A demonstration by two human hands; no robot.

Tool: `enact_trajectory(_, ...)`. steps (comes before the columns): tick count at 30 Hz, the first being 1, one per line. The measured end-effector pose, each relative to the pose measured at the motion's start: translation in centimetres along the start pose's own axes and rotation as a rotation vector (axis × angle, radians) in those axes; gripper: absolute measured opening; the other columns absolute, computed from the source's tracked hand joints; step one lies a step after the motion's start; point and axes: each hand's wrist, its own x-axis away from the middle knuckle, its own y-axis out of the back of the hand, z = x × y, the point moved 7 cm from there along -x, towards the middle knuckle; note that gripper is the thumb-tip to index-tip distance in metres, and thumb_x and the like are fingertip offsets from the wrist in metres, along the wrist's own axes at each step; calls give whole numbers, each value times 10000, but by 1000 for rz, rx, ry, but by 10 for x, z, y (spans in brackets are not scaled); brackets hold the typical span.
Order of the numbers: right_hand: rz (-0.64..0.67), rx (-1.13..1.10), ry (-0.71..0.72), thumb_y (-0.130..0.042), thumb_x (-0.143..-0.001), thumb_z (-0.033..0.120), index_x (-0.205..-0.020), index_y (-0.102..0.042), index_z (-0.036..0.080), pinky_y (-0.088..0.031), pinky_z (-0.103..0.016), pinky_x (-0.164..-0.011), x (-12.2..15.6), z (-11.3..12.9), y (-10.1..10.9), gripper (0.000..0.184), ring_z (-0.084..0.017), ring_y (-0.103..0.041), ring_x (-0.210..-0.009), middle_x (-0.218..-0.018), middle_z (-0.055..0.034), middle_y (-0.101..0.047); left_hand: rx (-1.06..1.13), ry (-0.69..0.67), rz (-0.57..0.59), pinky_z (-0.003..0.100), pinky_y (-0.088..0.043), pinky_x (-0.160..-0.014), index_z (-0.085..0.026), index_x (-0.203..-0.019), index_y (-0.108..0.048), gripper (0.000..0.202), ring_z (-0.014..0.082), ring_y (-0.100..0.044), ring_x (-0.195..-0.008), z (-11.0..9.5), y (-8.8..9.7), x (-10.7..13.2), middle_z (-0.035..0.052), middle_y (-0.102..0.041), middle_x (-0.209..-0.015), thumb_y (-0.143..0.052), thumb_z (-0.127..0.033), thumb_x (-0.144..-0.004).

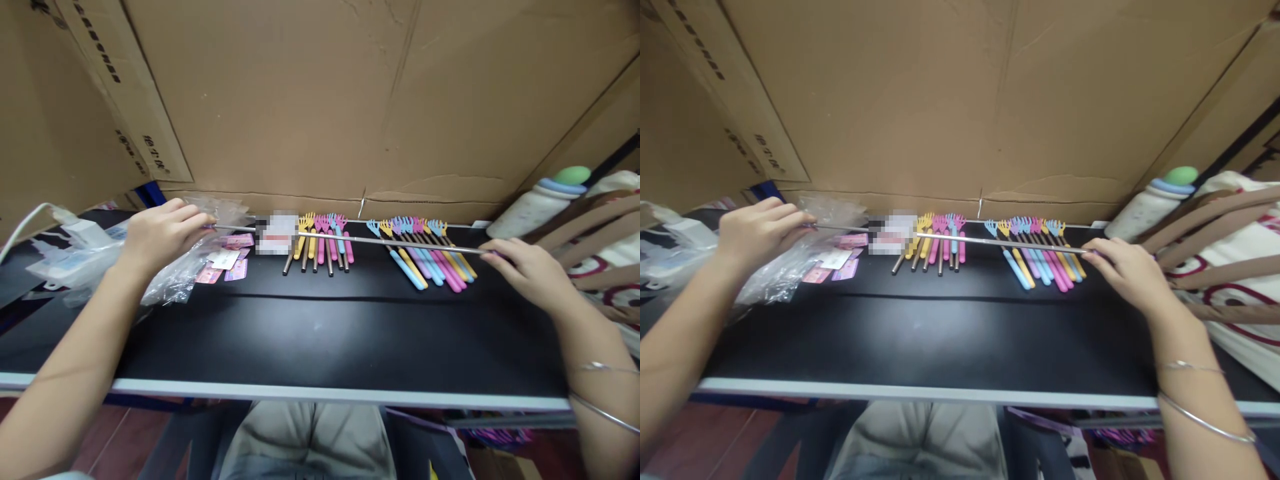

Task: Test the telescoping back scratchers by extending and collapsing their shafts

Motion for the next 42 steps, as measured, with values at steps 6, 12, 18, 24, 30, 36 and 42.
enact_trajectory(6,-88,130,16,-222,-903,600,-911,-634,206,-395,-333,-620,1,0,12,570,-215,-553,-641,-798,-79,-631,-30,11,10,271,-240,-521,-261,-823,-647,320,169,-491,-739,-2,4,-3,16,-611,-719,-375,-353,-963)
enact_trajectory(12,-67,104,-9,-236,-892,595,-911,-626,207,-396,-333,-646,0,-9,10,551,-214,-540,-651,-818,-84,-645,-98,-20,17,265,-248,-506,-250,-829,-640,312,172,-506,-754,-6,2,-2,11,-612,-709,-376,-343,-965)
enact_trajectory(18,-85,118,-65,-249,-866,587,-885,-609,220,-374,-345,-661,6,-29,9,514,-242,-553,-738,-816,-89,-656,-133,-41,-32,254,-267,-499,-215,-852,-625,313,165,-511,-749,-1,1,5,8,-619,-734,-373,-355,-974)
enact_trajectory(24,-188,190,-55,-256,-857,580,-856,-606,252,-322,-340,-643,5,-29,19,479,-240,-522,-749,-762,-62,-652,-106,20,24,251,-278,-505,-217,-888,-619,313,157,-538,-794,6,-6,5,5,-635,-800,-366,-379,-975)
enact_trajectory(30,-181,192,17,-270,-855,565,-830,-603,238,-325,-326,-602,-7,-17,25,467,-232,-495,-722,-754,-77,-633,-38,142,123,244,-261,-498,-224,-889,-606,358,157,-552,-852,26,-15,14,15,-629,-877,-318,-418,-977)
enact_trajectory(36,-118,159,-17,-307,-826,547,-799,-564,235,-346,-332,-585,-11,-26,27,405,-240,-497,-699,-715,-91,-589,89,270,175,229,-226,-488,-243,-879,-610,319,162,-545,-804,43,-20,22,17,-619,-889,-383,-461,-933)
enact_trajectory(42,-82,119,-52,-330,-824,523,-826,-570,225,-373,-337,-602,-8,-36,13,382,-240,-515,-690,-755,-95,-619,203,328,153,217,-265,-514,-278,-903,-646,276,147,-563,-810,37,-15,18,-10,-638,-952,-446,-469,-912)
